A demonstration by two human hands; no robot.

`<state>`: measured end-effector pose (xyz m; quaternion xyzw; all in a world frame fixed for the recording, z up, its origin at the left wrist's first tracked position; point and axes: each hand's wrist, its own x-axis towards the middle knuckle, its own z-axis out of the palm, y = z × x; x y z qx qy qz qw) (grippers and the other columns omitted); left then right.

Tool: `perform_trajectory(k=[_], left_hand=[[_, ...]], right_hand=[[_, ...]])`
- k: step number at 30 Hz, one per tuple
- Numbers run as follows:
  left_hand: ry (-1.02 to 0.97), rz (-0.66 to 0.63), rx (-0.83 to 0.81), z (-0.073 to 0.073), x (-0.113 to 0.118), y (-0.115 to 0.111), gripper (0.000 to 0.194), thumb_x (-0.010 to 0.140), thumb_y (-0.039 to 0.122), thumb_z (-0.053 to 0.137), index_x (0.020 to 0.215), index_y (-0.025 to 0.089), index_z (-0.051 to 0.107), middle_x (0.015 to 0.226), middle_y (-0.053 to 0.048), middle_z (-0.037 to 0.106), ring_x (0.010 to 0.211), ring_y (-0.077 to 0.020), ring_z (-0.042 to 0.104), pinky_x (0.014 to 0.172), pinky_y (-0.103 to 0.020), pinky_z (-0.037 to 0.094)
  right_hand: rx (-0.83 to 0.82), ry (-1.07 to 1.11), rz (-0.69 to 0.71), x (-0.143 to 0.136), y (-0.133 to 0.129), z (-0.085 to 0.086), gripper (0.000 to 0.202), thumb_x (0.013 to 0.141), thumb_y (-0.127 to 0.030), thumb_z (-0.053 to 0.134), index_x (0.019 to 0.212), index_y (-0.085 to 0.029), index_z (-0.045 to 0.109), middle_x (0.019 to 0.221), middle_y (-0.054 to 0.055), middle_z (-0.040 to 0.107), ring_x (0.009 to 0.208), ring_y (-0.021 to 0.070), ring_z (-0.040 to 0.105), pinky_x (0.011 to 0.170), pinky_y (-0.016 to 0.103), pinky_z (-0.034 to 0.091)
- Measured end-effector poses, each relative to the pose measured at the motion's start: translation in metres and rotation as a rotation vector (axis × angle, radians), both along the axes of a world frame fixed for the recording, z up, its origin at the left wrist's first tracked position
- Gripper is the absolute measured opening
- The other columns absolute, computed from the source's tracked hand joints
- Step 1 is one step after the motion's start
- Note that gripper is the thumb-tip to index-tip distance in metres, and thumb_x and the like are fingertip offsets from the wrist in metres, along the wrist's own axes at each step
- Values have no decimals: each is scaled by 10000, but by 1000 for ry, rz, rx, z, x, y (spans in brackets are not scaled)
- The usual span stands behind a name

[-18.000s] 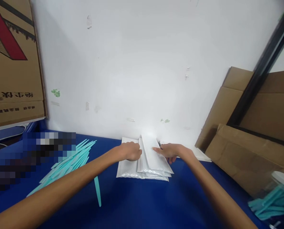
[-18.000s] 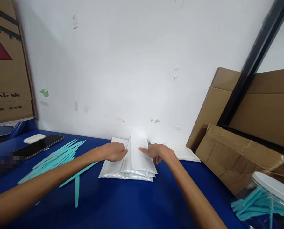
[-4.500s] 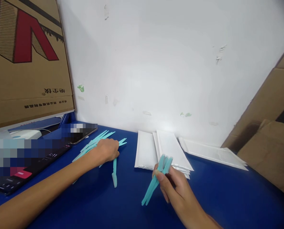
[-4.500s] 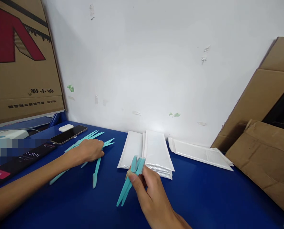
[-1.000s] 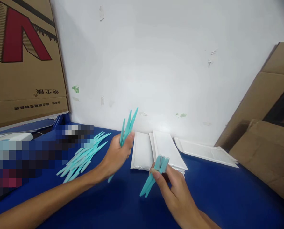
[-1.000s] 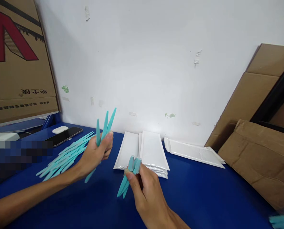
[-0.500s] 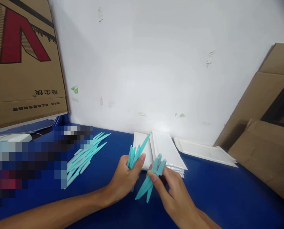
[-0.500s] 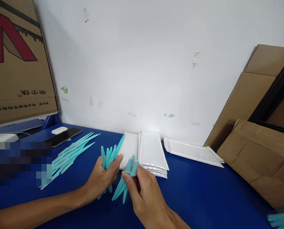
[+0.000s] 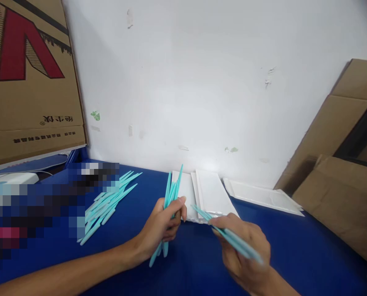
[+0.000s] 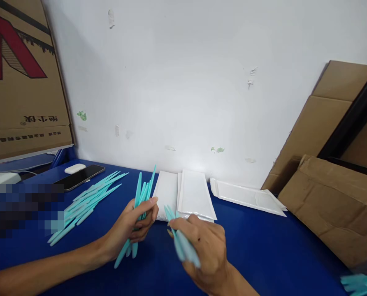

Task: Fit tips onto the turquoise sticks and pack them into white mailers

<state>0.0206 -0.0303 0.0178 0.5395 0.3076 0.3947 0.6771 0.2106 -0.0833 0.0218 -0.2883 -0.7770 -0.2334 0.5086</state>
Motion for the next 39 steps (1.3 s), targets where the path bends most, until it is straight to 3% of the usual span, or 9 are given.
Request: perform_trajectory(k=[6,11,17,21,25,30,34,36,39], left_hand=[[-59,-181,-277,6,5,-6,502,842,641,597,664,189,471,496,109,293,384,-35,156,378,-192,157],[77,-49,-357,3,11,-12,427,724,544,767,790,188,540,508,107,403,384,-46,301,378,-170,201],[103,147,-312,5,13,-15,353,799,515,700,826,186,573,580,73,517,507,-95,491,487,-190,404],[114,191,-163,5,10,-11,343,861,523,626,796,190,579,684,43,536,621,-110,525,580,-200,462],[114,129,153,4,7,-5,412,961,511,479,752,177,597,733,-5,586,711,-135,571,692,-225,497],[157,16,388,-1,7,-3,441,1004,524,399,762,183,537,586,13,580,522,-119,539,543,-227,459],[165,2,436,-12,8,-7,435,982,532,462,710,192,470,525,70,424,448,-79,393,449,-204,328],[155,12,465,-15,9,-10,417,949,502,547,690,196,434,559,82,355,493,-72,310,466,-202,283],[170,34,479,-16,11,-13,447,913,450,618,654,206,347,601,81,279,564,-83,238,504,-216,250]], right_hand=[[44,-296,-77,0,8,2,259,963,-40,516,1090,-178,694,738,2,698,572,88,621,546,212,440],[3,-407,-52,-11,6,-2,251,962,-49,514,1097,-146,702,732,1,700,534,91,582,494,230,415],[-64,-529,-73,-13,3,-7,342,942,-25,434,1215,-59,638,956,88,733,673,155,647,507,270,479],[-93,-463,-13,-8,3,-7,473,871,-14,442,1322,-97,560,1125,121,689,815,173,665,621,272,549],[-53,-188,49,-3,0,-7,456,832,14,465,1230,-164,598,1022,86,638,851,150,647,641,237,544],[-99,-71,55,-3,0,-10,429,843,25,483,1221,-150,583,1025,88,603,777,139,619,562,239,521],[-132,-23,34,-6,1,-11,586,863,-19,505,1434,-133,441,1315,161,540,1176,247,584,846,354,588],[-154,-19,23,-7,0,-11,675,875,-44,503,1523,-111,323,1465,184,448,1349,305,466,1030,461,513],[-193,-46,29,-9,-3,-11,743,896,-71,490,1577,-93,194,1580,184,324,1438,337,358,1130,522,414]])
